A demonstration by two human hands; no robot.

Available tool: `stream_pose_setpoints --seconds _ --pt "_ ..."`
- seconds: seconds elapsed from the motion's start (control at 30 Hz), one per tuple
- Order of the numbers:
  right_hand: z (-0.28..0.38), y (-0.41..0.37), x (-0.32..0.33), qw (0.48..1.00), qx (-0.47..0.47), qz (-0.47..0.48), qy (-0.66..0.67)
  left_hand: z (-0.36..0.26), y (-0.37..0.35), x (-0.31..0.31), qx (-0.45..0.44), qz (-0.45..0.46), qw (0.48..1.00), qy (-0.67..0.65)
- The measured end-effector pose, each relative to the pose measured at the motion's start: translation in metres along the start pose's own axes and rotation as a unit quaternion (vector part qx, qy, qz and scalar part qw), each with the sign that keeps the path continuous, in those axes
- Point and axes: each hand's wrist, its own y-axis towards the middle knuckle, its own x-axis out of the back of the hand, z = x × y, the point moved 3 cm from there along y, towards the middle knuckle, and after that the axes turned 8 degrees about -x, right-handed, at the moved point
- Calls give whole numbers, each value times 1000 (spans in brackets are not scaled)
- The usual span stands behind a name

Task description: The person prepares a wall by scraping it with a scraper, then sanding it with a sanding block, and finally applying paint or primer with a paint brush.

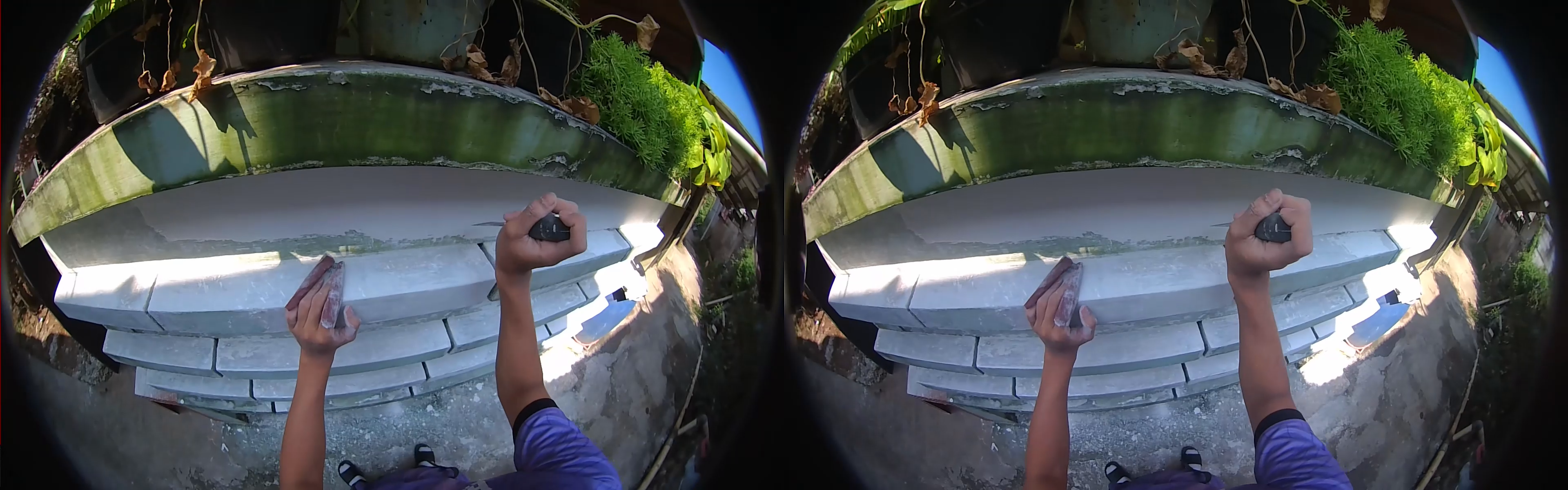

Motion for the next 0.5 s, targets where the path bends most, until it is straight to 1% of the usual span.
stream_pose_setpoints --seconds 0.03,0.07,0.13,0.23,0.27,0.33,0.37,0.43,0.47,0.5 --pt "0 3 -7 978 114 34 -172 -1 -5 0 -1 10 1000 13" --pt "-9 -2 -15 968 144 62 -195 -1 -11 -1 -3 20 999 25" --pt "-19 -1 -9 976 101 59 -182 3 -15 -2 -9 28 999 39" --pt "4 9 4 998 26 -30 -42 1 -11 -4 -8 25 999 31" --pt "-2 3 -1 991 59 21 -121 1 -12 -3 -9 24 999 30" --pt "-29 -18 -7 948 109 120 -276 -6 -14 0 -10 33 999 27" --pt "-30 -10 -3 941 120 122 -290 -7 -15 1 -10 40 999 27" --pt "-8 10 17 983 55 -1 -173 -4 -5 3 -13 39 999 19" --pt "2 16 23 992 20 -59 -109 -2 -5 2 -11 32 999 28" --pt "5 18 23 992 8 -104 -66 -2 -6 0 -8 25 999 36"
